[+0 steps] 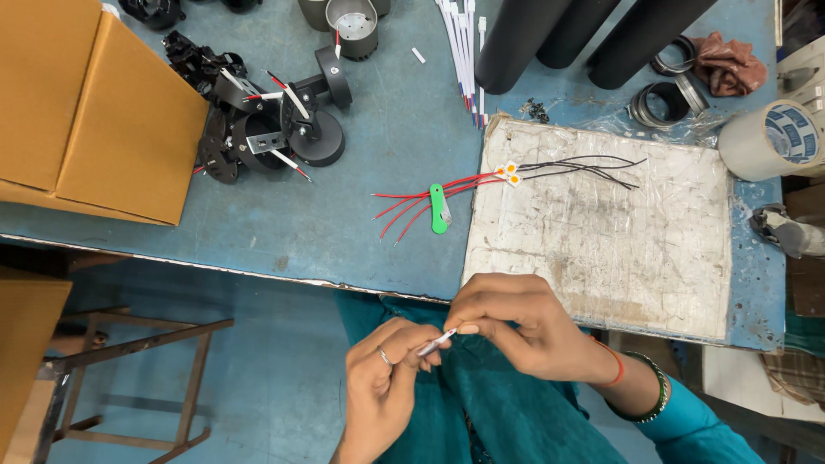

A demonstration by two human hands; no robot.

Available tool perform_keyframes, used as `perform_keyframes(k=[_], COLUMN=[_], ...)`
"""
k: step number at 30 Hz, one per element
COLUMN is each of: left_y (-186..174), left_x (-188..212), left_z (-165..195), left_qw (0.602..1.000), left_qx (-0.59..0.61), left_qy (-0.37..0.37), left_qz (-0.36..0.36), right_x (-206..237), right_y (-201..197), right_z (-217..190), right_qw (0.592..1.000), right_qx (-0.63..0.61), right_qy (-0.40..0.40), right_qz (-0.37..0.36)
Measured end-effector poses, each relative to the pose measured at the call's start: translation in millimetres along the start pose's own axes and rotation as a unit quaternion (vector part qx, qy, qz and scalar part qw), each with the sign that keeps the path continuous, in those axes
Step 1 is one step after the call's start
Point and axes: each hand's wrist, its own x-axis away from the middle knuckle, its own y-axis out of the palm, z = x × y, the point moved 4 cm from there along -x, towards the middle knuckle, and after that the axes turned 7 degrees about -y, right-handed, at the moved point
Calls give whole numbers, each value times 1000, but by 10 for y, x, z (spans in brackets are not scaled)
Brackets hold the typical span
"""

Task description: The person strips the insulation from the ends of several red and blue wires using a green utility knife. They then insert the stripped ends into white plastic connectors and place the finished wires on the table.

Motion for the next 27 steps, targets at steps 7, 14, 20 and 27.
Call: perform_keyframes(k=[7, 14, 20, 27], left_y=[40, 35, 7, 49], left_x=[16, -9, -51, -46], left_z=[-219, -205, 114, 333], left_qw=[991, 984, 987, 959], left_qx=[120, 115, -138, -233], left_qy=[-54, -138, 2, 137], left_qz=[-22, 18, 81, 86], right_x=[44, -20, -90, -66], right_y=[56, 11, 2, -26], right_z=[108, -49, -288, -273], right_qw=[992, 994, 925, 935], right_qx=[-124, 88, 313, 269], right_qy=[14, -52, -211, -232], right_qz=[13, 41, 30, 17])
